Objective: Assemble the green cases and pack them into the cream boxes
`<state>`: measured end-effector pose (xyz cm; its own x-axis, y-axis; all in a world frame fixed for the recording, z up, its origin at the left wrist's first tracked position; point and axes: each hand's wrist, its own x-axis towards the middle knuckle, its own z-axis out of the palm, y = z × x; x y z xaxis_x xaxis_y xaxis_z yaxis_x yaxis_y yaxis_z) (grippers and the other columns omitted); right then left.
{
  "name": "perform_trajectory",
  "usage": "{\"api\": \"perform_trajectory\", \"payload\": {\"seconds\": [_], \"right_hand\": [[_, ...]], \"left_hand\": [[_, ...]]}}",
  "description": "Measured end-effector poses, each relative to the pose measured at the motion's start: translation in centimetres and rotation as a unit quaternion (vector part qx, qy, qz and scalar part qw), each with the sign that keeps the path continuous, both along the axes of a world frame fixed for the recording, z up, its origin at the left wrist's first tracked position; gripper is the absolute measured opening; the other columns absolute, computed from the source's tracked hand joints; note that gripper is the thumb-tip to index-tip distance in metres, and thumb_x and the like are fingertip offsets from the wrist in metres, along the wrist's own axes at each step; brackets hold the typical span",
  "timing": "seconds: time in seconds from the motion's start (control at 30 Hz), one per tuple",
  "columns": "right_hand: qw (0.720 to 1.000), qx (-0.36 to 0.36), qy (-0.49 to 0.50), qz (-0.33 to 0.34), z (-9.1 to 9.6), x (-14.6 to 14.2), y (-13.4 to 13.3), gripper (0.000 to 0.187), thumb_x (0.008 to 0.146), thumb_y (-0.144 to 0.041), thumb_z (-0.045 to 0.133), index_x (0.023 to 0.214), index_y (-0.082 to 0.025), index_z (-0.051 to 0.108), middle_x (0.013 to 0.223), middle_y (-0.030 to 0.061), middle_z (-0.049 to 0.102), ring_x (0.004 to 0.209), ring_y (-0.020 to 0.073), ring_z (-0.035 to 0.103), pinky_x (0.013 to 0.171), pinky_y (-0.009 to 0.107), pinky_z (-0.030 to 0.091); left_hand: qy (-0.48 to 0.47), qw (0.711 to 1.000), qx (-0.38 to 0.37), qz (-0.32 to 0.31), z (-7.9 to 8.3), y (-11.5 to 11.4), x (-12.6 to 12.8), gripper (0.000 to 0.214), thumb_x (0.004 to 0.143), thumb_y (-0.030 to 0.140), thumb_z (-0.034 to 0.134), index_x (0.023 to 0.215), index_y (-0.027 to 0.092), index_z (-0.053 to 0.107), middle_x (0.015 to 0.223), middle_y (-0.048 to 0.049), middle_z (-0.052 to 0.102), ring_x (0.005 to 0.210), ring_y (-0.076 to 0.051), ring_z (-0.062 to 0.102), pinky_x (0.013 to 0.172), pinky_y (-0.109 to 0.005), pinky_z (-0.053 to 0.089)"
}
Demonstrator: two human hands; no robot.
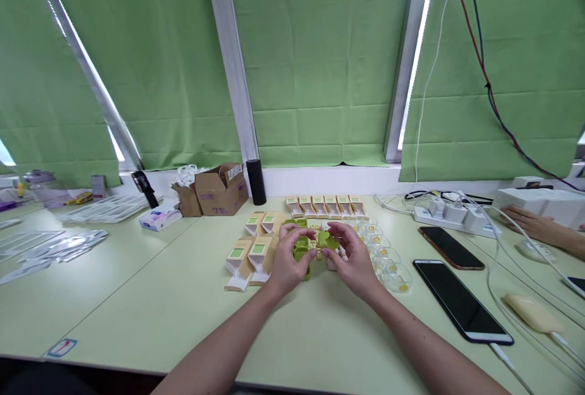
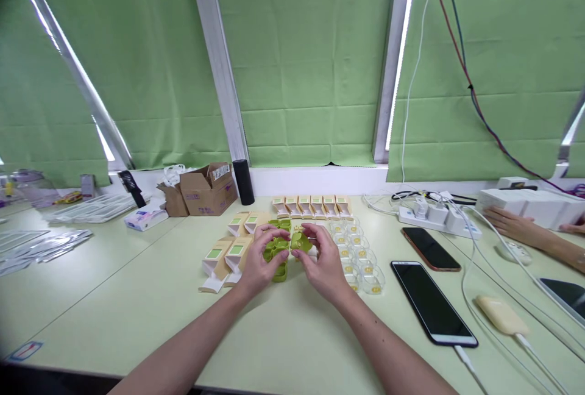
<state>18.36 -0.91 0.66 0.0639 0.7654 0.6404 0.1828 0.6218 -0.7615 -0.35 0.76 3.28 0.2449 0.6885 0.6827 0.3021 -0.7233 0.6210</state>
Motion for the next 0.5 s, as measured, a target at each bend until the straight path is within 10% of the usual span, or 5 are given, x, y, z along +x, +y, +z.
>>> {"api": "perform_trajectory", "payload": {"seconds": [0.5], "right_hand": [[0.99,0.099,-0.08,-0.054,0.26,0.28,-0.18,0.039,0.089,-0.041,0.079,0.12,-0.026,0.062,0.111,0.007,0.073,0.098,0.0237,0.074,0.079,0.037,0.066]], "left_hand": [[-0.003,0.998,-0.024,-0.057,-0.32,0.36,-0.02,0.038,0.085,0.03,0.077,0.122,0.022,0.07,0.121,-0.0135,0.062,0.131,-0.034,0.048,0.112,-0.053,0.044]]}}
